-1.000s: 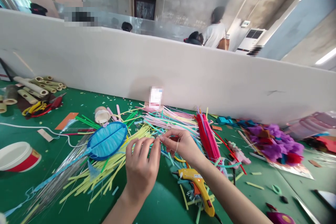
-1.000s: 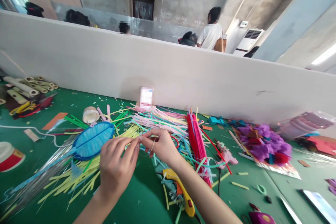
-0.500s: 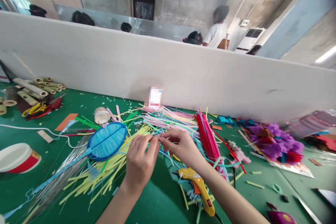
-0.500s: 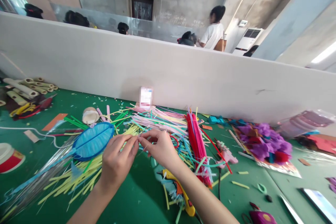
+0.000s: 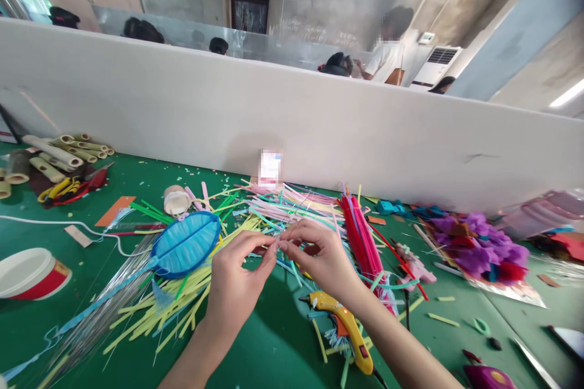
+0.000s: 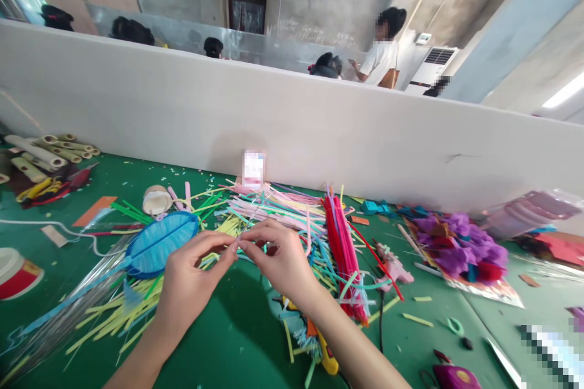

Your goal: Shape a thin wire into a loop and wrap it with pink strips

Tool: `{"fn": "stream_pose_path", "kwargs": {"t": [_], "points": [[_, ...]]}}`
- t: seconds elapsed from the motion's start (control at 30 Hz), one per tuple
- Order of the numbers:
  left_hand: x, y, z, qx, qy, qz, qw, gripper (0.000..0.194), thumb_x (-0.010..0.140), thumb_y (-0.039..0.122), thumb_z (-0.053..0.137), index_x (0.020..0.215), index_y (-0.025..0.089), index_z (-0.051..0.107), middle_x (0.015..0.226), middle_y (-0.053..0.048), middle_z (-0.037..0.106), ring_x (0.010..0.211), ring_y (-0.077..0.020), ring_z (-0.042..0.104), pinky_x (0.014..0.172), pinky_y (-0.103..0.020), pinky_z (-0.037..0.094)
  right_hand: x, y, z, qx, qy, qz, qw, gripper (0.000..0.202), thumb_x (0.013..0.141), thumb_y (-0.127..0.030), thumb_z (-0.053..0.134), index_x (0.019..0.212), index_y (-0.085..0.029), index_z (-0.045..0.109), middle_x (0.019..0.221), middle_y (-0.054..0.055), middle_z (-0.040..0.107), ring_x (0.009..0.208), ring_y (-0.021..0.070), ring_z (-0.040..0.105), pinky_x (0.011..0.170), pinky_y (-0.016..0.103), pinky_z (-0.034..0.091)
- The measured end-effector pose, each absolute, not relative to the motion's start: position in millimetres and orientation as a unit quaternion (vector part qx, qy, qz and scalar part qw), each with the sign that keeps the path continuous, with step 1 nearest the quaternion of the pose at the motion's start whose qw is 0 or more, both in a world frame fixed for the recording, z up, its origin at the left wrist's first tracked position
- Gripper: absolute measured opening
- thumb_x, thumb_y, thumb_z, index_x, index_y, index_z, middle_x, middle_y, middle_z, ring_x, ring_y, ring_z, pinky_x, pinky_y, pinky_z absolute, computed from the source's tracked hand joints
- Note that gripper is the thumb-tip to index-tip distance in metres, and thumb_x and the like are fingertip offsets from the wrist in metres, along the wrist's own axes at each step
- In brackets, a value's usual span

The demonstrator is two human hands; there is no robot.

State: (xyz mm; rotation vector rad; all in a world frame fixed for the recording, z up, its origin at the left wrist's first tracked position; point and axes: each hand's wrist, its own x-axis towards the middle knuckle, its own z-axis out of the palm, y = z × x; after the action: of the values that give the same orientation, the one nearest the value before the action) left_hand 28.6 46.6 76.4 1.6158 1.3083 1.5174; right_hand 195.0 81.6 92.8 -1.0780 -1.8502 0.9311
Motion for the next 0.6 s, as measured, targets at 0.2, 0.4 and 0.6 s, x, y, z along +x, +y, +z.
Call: {"fn": "stream_pose_path", "kwargs": {"t": [0.2,0.4,0.6], "points": [[29.9,44.3,73.6,0.559,0.497,0.561,0.355,0.008,0.083,0.024,0.069,0.086,0.023,0.076,0.088,-0.005,0.072,0.077,-0.0216,0.068,0.072,-0.03,0.054,191.8,78.5,95.9,-0.434,-0.717,0.377,0.395,0.019,0.088,-0.039,0.067,0.09,-0.021,0.074,0.09,0.006,0.068,0.07,0.0142,0.063,0.047,0.021,0.046],[32.7,41.9,72.0,0.508,0.474,0.56,0.45,0.016,0.077,0.02,0.073,0.092,0.02,0.076,0.096,-0.007,0.074,0.074,-0.0203,0.071,0.069,-0.028,0.056,189.3,78.2,97.1,-0.453,-0.702,0.379,0.397,0.021,0.087,-0.039,0.066,0.086,-0.019,0.071,0.086,0.005,0.068,0.063,0.0118,0.06,0.044,0.02,0.042],[37.2,42.7,66.7,0.468,0.491,0.57,0.464,0.018,0.077,0.028,0.076,0.093,0.02,0.071,0.096,-0.007,0.073,0.068,-0.0182,0.071,0.062,-0.025,0.055,186.7,79.3,96.5,-0.466,-0.689,0.387,0.396,0.017,0.084,-0.034,0.068,0.08,-0.018,0.066,0.079,0.002,0.066,0.054,0.0091,0.053,0.043,0.02,0.04]]}}
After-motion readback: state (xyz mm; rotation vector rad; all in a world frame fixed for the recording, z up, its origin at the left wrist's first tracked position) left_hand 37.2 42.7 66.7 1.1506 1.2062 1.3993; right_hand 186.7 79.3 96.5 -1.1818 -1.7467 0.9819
